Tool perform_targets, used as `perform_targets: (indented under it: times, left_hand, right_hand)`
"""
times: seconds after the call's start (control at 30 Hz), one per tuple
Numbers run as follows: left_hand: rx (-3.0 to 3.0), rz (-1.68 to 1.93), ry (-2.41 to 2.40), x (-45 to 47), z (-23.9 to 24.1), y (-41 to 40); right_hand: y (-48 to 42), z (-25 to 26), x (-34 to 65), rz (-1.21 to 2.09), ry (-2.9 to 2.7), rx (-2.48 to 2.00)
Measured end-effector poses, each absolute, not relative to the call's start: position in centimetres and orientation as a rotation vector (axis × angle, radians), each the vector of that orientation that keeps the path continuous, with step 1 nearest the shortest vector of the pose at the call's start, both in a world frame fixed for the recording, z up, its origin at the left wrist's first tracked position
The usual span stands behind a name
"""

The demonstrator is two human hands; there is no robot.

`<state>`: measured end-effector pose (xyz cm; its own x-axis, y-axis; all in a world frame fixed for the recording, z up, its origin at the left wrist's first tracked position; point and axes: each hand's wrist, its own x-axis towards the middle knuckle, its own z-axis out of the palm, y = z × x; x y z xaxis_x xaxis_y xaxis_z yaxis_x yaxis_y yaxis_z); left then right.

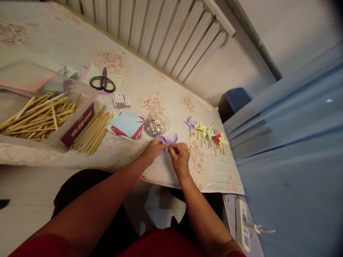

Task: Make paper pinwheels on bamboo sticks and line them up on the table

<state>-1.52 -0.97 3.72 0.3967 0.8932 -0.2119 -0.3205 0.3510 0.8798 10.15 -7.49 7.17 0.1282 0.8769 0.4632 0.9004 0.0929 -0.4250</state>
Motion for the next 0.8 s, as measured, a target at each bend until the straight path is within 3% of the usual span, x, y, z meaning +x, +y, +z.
perform_targets:
  times: [0.8]
  left_hand:
    - [0.953,0.939,0.818,-1.39,3.55,-1.10]
  right_hand:
    - [-7.04,6.26,10.48,0.004,-1.665,-1.836]
